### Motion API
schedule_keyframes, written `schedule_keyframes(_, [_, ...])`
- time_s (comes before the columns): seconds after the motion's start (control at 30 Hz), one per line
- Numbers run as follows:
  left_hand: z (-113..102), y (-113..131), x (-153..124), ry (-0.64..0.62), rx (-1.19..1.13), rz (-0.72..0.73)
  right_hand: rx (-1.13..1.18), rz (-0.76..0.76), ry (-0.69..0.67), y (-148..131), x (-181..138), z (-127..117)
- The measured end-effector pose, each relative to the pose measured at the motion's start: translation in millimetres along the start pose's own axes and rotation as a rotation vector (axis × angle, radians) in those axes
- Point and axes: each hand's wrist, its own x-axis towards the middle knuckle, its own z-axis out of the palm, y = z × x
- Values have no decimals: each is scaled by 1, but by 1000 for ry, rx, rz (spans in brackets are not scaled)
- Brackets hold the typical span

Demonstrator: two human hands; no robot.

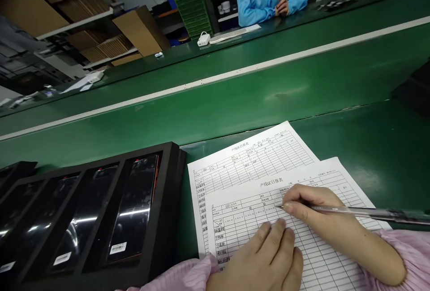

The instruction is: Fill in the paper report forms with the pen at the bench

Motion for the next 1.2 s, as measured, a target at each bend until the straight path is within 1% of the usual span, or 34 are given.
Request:
schedule_keyframes(0.07, [-1, -5, 0, 3, 6, 62, -1, 25, 13, 0, 0, -2])
schedule_keyframes(0.17, [-1, -8, 1, -21, 15, 66, 14, 29, 53, 7, -2, -3])
schedule_keyframes(0.27, [2, -5, -2, -53, 21, 92, 11, 46, 69, 12, -3, -3])
schedule_keyframes(0.33, [3, -2, -4, -75, 17, 104, -6, 70, 70, 9, -2, -3])
schedule_keyframes(0.43, [3, -1, -7, -103, 20, 110, -27, 99, 85, -4, 0, -3])
schedule_keyframes(0.47, [3, -1, -7, -100, 22, 111, -23, 103, 90, -8, 1, -3])
schedule_keyframes(0.53, [2, -3, -6, -52, 20, 84, -5, 102, 98, -14, 1, -3])
schedule_keyframes(0.6, [2, -4, -3, 3, 10, 43, 4, 112, 103, -16, 1, -3])
schedule_keyframes(0.67, [2, -5, -1, 18, 3, 15, 2, 131, 113, -16, 1, -3])
schedule_keyframes(0.73, [1, -5, 0, -2, 0, 23, 4, 139, 117, -14, 1, -3])
schedule_keyframes(0.87, [1, -5, -4, -55, 7, 82, 36, 159, 77, -5, 0, -6])
schedule_keyframes(0.93, [1, -4, -5, -74, 7, 85, 61, 172, 80, -5, 0, -8])
schedule_keyframes(1.0, [1, -3, -4, -64, -2, 57, 80, 176, 108, -9, 1, -9])
schedule_keyframes(1.1, [0, -3, -2, -12, -9, 33, 88, 183, 151, -16, 3, -10])
schedule_keyframes(1.2, [-1, -4, -1, -34, 0, 41, 61, 166, 202, -14, 4, -12])
